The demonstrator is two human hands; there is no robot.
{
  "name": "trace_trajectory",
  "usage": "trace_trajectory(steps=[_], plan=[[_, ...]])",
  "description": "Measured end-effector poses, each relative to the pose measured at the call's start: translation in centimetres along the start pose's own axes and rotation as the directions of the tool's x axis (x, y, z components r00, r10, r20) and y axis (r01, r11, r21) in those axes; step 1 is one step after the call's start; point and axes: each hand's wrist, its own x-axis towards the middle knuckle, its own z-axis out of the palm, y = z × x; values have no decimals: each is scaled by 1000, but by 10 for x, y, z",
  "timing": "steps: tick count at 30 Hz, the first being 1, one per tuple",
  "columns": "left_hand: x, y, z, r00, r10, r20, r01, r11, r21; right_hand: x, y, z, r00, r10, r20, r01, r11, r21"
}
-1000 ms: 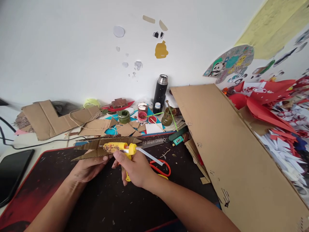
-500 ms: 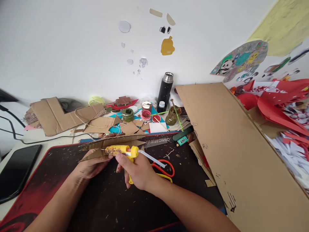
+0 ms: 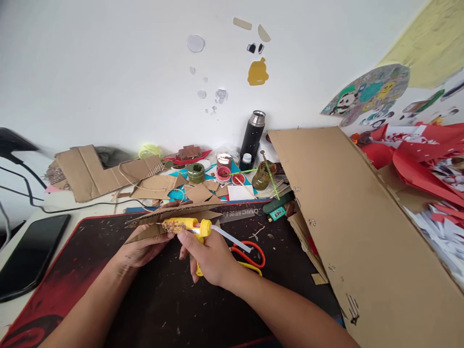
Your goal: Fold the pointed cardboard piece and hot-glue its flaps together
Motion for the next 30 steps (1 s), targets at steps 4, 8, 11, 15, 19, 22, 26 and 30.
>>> trace_trajectory(steps=[4, 8, 11, 15, 19, 22, 26, 30], plan=[[0, 1, 1, 1000, -7, 0, 7, 1000, -15, 0, 0, 1, 1000, 4, -4, -4, 1000, 10], [-1, 1, 1, 1000, -12, 1, 12, 1000, -24, 1, 2, 1, 1000, 0, -3, 0, 1000, -7], [-1, 1, 0, 1000, -7, 9, 7, 1000, -22, 2, 2, 1, 1000, -4, -7, 4, 1000, -9], [0, -1, -2, 1000, -8, 15, 8, 1000, -5, 2, 0, 1, 1000, -2, -8, 2, 1000, -6], [0, -1, -3, 1000, -14, 9, 14, 1000, -6, 1, -1, 2, 1000, 5, -8, -5, 1000, 4], [-1, -1, -3, 1000, -21, 8, 21, 1000, -20, 1, 0, 2, 1000, 9, -7, -9, 1000, -1], [-1, -1, -4, 1000, -21, 20, 21, 1000, -7, 1, 2, 2, 1000, 12, -5, -12, 1000, -4], [-1, -2, -5, 1000, -5, 25, 5, 999, 37, 2, 4, 1, 1000, 8, -8, -8, 1000, -2]])
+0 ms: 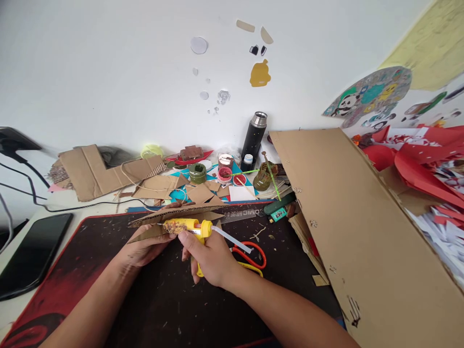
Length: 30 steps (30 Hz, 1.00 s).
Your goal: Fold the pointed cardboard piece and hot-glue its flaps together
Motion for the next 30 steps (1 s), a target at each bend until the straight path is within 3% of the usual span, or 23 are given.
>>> trace_trajectory(steps=[12, 21, 30], plan=[[-1, 2, 1, 1000, 6, 30, -7, 1000, 20, -1, 2, 1, 1000, -7, 10, 7, 1000, -10], [0, 2, 1, 999, -32, -3, 32, 999, -1, -1, 2, 3, 999, 45, 0, -45, 999, -14], [-1, 0, -1, 999, -44, -24, 43, 998, -40, -1, 7, 4, 1000, 20, 19, -19, 999, -30]])
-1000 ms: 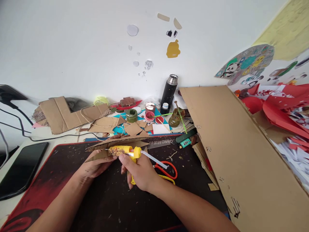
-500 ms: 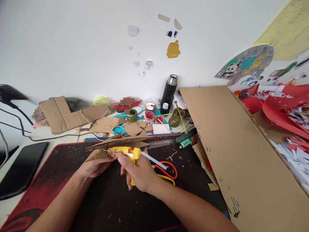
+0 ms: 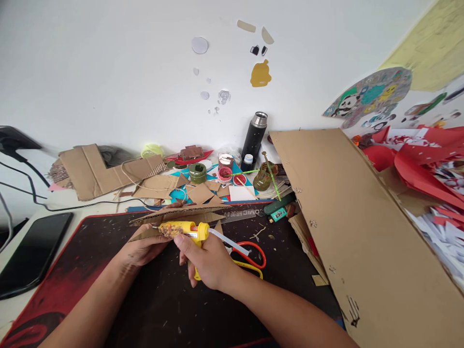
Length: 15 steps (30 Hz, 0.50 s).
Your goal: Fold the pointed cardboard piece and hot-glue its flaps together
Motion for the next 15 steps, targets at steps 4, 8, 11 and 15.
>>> trace_trajectory(steps=[4, 8, 11, 15], plan=[[0, 0, 0, 1000, 3, 17, -3, 1000, -8, 0, -1, 2, 1000, 9, 21, -10, 1000, 9], [0, 0, 1, 1000, 12, 18, -12, 1000, 1, 0, -2, 3, 1000, 16, 20, -16, 1000, 15], [0, 0, 1, 1000, 12, 2, -12, 1000, 12, 1, -1, 2, 1000, 11, 18, -11, 1000, 2], [1, 0, 0, 1000, 16, -2, -16, 999, 32, 0, -1, 0, 1000, 7, -2, -7, 1000, 3]])
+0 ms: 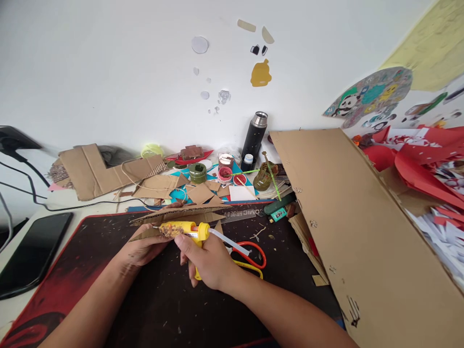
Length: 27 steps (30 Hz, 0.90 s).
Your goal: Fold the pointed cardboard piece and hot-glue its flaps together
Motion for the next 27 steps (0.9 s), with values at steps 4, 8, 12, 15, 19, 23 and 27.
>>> trace_trajectory(steps=[4, 8, 12, 15, 19, 23, 27], plan=[[0, 0, 0, 1000, -5, 12, 5, 1000, 21, -1, -3, -1, 1000, 9, -11, -9, 1000, 14], [-1, 1, 2, 1000, -11, 18, 11, 999, 31, 0, -4, -2, 1000, 0, -19, 0, 999, 36], [-1, 2, 4, 1000, -10, 28, 9, 999, 37, 0, -5, -3, 1000, -10, -21, 11, 999, 48], [0, 2, 3, 1000, -9, 19, 8, 999, 49, 0, -7, -2, 999, -10, -35, 12, 998, 58], [1, 1, 3, 1000, 2, -4, -2, 999, 51, 1, -6, -2, 999, -11, -41, 14, 998, 65], [-1, 3, 5, 1000, 7, -14, -6, 999, 54, 2, -4, -3, 999, -8, -46, 11, 998, 56], [-2, 3, 5, 1000, 9, -10, -9, 999, 47, 1, -4, -4, 999, -5, -43, 8, 998, 57]])
